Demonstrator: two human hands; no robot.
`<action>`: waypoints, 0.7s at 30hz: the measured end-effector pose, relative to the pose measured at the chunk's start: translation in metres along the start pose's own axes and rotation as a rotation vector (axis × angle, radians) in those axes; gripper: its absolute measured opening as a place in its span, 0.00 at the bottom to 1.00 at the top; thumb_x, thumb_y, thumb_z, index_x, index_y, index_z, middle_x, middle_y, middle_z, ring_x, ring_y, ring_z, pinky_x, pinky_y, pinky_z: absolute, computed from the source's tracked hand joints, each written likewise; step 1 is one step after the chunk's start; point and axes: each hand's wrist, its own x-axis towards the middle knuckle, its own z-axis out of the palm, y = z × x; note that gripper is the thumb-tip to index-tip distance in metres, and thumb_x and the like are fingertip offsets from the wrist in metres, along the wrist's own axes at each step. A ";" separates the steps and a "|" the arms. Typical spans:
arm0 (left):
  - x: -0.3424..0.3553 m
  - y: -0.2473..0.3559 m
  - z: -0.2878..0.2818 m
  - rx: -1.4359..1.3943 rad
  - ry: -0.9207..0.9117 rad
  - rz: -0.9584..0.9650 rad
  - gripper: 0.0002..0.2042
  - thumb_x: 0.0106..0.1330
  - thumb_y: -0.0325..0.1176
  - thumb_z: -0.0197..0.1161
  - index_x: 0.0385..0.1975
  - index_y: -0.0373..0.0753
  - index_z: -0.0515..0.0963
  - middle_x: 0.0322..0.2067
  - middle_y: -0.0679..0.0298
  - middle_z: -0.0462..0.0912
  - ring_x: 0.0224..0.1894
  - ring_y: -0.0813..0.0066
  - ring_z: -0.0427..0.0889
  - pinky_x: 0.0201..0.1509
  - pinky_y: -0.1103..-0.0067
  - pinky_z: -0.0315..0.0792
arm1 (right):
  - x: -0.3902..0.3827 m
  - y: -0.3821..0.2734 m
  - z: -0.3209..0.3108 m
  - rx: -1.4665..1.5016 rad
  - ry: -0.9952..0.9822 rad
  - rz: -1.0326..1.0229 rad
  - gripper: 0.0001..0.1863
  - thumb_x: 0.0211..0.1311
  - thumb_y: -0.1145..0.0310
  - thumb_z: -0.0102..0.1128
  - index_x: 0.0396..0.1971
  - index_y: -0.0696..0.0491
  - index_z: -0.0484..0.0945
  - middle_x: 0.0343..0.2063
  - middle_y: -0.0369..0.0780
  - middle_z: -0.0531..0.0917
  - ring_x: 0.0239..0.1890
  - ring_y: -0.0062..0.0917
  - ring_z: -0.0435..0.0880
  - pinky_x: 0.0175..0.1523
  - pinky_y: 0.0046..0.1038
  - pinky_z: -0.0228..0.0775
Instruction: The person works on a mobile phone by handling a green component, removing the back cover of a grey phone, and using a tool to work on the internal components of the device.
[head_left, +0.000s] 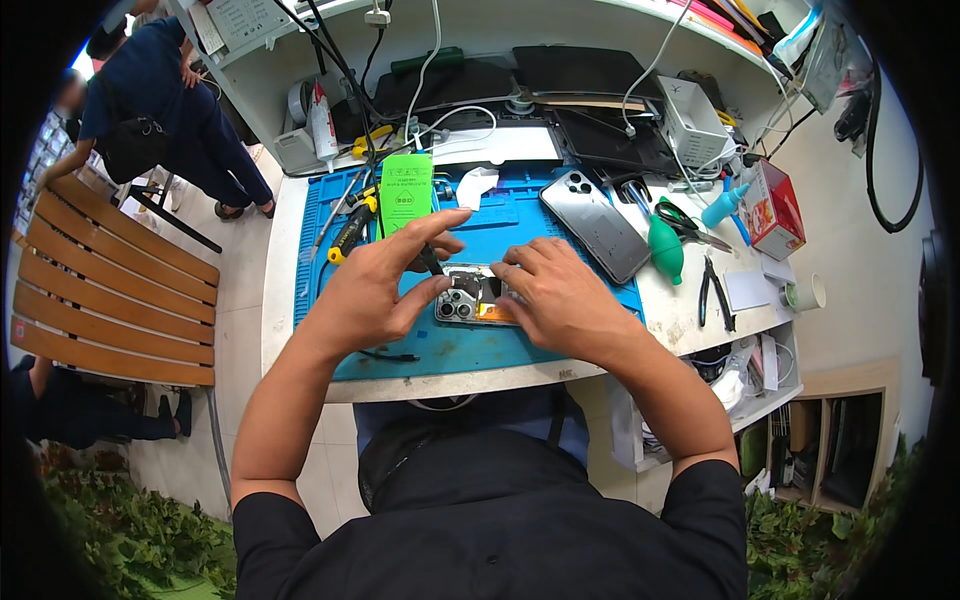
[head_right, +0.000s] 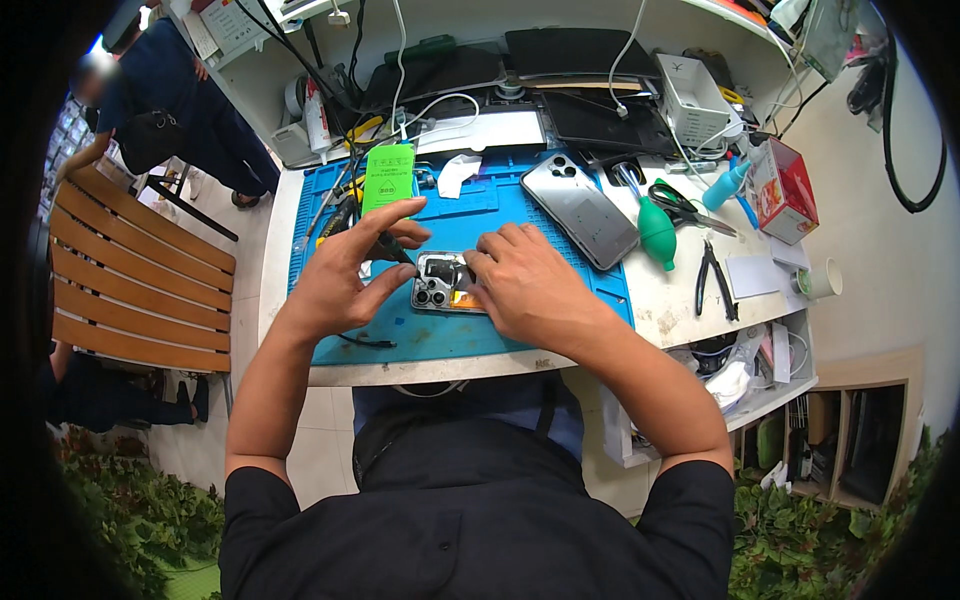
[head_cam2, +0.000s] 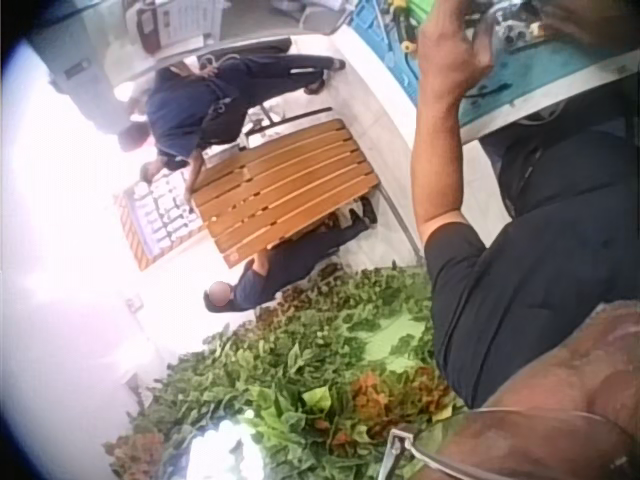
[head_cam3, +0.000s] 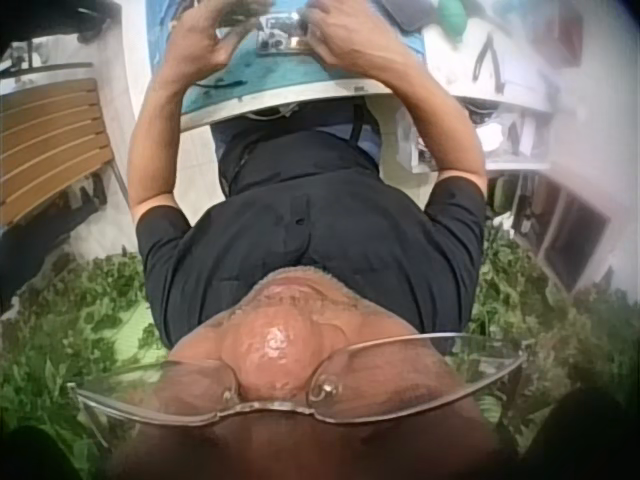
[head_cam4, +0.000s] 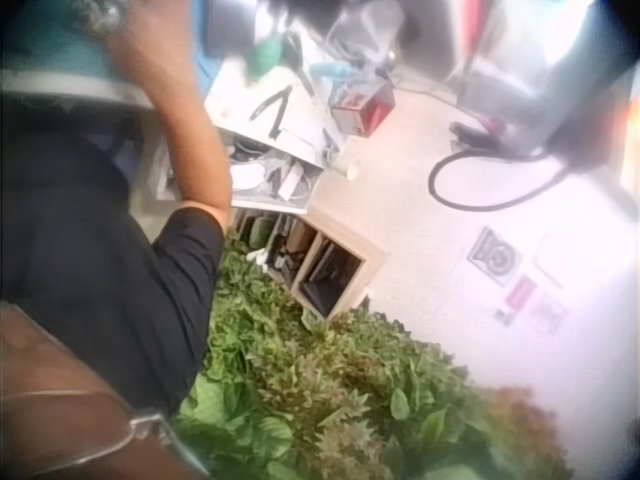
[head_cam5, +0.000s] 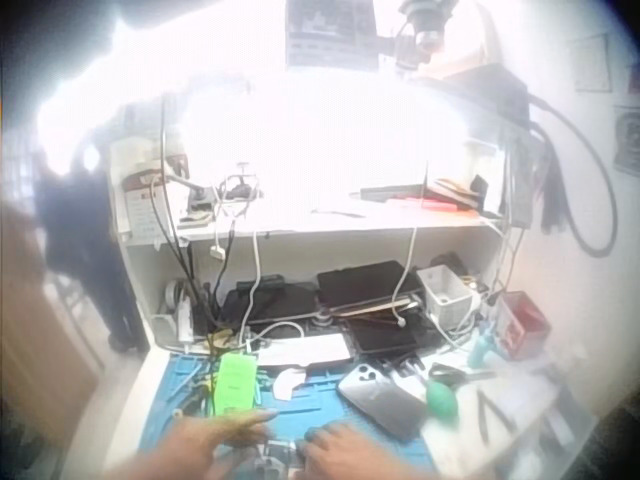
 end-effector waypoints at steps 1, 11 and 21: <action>0.001 0.000 0.000 0.002 -0.014 0.009 0.33 0.65 0.27 0.82 0.72 0.48 0.79 0.45 0.59 0.93 0.40 0.70 0.95 0.46 0.73 0.87 | 0.001 -0.002 0.001 0.022 -0.006 0.002 0.24 0.67 0.61 0.74 0.57 0.61 0.85 0.49 0.47 0.86 0.54 0.41 0.81 0.63 0.42 0.71; 0.011 0.022 -0.020 0.121 -0.197 -0.111 0.35 0.68 0.23 0.76 0.76 0.49 0.76 0.49 0.56 0.92 0.43 0.64 0.93 0.52 0.71 0.86 | 0.006 -0.006 0.000 0.108 -0.184 0.071 0.36 0.65 0.54 0.79 0.66 0.59 0.79 0.56 0.46 0.83 0.61 0.42 0.79 0.66 0.42 0.70; 0.011 0.013 -0.014 0.185 -0.159 -0.056 0.36 0.68 0.22 0.76 0.76 0.50 0.75 0.43 0.59 0.93 0.39 0.65 0.92 0.48 0.71 0.85 | 0.008 -0.007 -0.004 0.096 -0.206 0.073 0.37 0.63 0.54 0.80 0.66 0.60 0.79 0.54 0.46 0.84 0.59 0.42 0.80 0.65 0.42 0.70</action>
